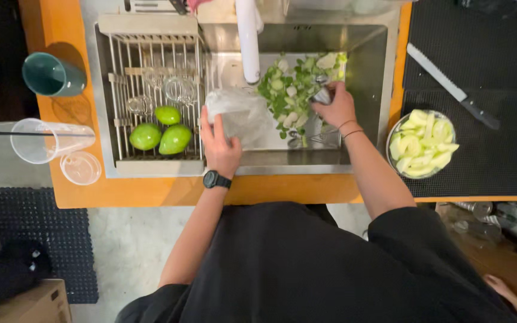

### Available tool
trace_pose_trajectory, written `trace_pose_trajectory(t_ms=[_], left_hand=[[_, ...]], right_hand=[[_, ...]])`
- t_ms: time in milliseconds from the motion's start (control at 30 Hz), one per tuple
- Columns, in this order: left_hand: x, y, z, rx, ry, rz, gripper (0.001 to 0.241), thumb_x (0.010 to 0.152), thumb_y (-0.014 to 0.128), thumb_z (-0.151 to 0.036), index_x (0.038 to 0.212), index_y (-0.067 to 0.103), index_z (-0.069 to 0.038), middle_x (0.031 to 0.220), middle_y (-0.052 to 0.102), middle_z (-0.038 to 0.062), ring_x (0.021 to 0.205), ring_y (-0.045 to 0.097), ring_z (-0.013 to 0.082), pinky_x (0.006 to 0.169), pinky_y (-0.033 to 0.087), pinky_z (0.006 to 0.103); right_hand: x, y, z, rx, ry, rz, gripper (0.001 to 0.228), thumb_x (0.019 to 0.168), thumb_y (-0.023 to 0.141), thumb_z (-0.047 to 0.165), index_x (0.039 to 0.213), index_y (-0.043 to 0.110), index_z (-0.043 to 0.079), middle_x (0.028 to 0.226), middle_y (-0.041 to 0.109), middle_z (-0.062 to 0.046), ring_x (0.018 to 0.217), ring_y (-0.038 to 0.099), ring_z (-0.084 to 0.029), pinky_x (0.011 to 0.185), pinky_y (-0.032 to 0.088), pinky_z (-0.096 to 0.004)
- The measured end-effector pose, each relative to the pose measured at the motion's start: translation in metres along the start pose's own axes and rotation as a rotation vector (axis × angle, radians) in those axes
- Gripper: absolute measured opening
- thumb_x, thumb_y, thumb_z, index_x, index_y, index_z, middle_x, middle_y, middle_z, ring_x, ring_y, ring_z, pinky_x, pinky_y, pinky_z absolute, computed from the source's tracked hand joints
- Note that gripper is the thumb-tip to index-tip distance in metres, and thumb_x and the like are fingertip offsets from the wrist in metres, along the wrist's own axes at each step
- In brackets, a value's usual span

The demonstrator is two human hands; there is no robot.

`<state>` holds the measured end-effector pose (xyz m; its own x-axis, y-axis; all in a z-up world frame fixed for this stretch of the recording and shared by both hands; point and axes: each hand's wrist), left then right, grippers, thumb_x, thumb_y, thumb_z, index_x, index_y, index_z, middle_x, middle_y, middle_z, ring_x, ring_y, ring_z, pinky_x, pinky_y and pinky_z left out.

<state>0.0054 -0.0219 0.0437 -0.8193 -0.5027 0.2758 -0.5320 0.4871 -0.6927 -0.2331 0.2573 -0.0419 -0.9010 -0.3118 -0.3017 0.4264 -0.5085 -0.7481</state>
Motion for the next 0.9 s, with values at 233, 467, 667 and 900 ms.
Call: trace_pose_trajectory(t_ms=[233,467,667,900], left_hand=[[-0.009,0.009,0.002,0.048,-0.167,-0.074,0.073,0.082,0.067,-0.005,0.148,0.039,0.006,0.144,0.043,0.034,0.120,0.048,0.0516,0.105,0.046,0.0541],[0.005,-0.001,-0.011,0.051,-0.135,-0.027,0.074,0.079,0.068,-0.008,0.147,0.040,0.005,0.149,0.039,0.036,0.132,0.045,0.0541,0.110,0.044,0.0522],[0.004,0.002,-0.011,0.037,-0.206,-0.013,0.074,0.085,0.069,-0.011,0.148,0.036,0.008,0.145,0.039,0.039,0.128,0.047,0.0562,0.107,0.045,0.0518],[0.002,0.010,-0.002,0.046,-0.272,0.009,0.074,0.088,0.069,-0.015,0.147,0.033,0.011,0.135,0.043,0.039,0.117,0.051,0.0559,0.100,0.048,0.0524]], right_hand=[[0.020,0.062,0.073,0.117,-0.483,-0.091,0.075,0.071,0.093,0.015,0.136,0.057,0.009,0.124,0.065,-0.021,0.116,0.060,-0.039,0.102,0.048,-0.047],[0.077,0.185,0.091,0.282,-0.247,0.034,0.045,0.086,0.079,0.016,0.127,0.065,0.006,0.124,0.071,-0.019,0.117,0.066,-0.034,0.102,0.052,-0.043],[0.104,0.158,0.047,0.265,-0.294,0.204,0.019,0.081,0.078,0.022,0.094,0.076,0.008,0.094,0.078,-0.014,0.087,0.076,-0.028,0.082,0.060,-0.038],[0.030,0.059,-0.059,-0.697,-0.186,0.689,0.023,0.078,0.080,0.020,0.098,0.077,0.009,0.102,0.073,-0.021,0.097,0.070,-0.039,0.083,0.056,-0.049]])
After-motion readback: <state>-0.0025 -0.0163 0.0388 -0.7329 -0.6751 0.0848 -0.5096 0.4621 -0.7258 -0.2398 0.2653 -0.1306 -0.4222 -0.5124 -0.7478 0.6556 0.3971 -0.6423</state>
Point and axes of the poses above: each hand's wrist, its own x-axis towards the middle knuckle, its own y-axis out of the palm, z = x × y
